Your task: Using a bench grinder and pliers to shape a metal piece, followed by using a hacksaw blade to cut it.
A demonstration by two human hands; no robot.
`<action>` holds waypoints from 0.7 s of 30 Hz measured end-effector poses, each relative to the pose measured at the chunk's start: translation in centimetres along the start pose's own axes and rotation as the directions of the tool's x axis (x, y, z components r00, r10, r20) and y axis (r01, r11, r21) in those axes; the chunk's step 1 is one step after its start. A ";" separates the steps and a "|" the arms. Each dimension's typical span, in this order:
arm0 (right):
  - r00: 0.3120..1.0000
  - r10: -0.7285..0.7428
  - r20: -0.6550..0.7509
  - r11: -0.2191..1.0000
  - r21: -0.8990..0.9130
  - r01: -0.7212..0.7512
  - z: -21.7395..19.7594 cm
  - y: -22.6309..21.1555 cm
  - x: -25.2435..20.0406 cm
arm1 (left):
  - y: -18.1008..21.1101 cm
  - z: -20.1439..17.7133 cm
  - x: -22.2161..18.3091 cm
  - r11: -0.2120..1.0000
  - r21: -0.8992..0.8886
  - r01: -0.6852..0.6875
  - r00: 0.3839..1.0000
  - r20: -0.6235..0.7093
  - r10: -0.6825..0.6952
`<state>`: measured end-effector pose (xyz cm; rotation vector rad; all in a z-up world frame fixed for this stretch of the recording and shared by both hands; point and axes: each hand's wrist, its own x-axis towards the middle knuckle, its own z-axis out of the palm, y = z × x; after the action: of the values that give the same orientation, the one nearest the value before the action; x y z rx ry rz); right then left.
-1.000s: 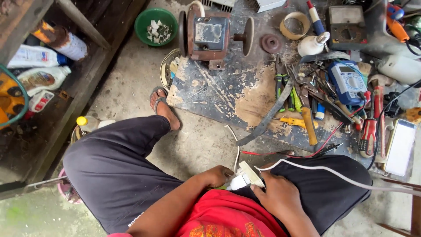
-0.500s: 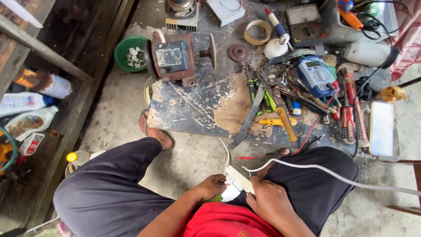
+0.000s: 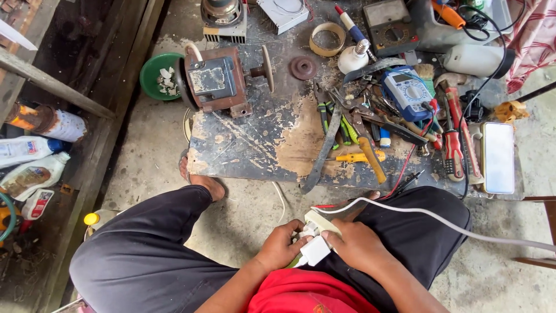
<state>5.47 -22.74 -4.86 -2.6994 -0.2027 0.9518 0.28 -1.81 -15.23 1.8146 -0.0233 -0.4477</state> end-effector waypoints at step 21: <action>0.983 0.150 0.102 0.919 0.353 -0.177 -0.7 0.7 -0.4 | 3.2 -2.5 -2.1 0.986 -0.007 -0.168 0.985 -0.037 0.168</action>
<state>5.57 -23.60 -4.28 -2.3705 0.1737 1.0218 -0.23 0.09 -11.12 1.7937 -0.1480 -0.2949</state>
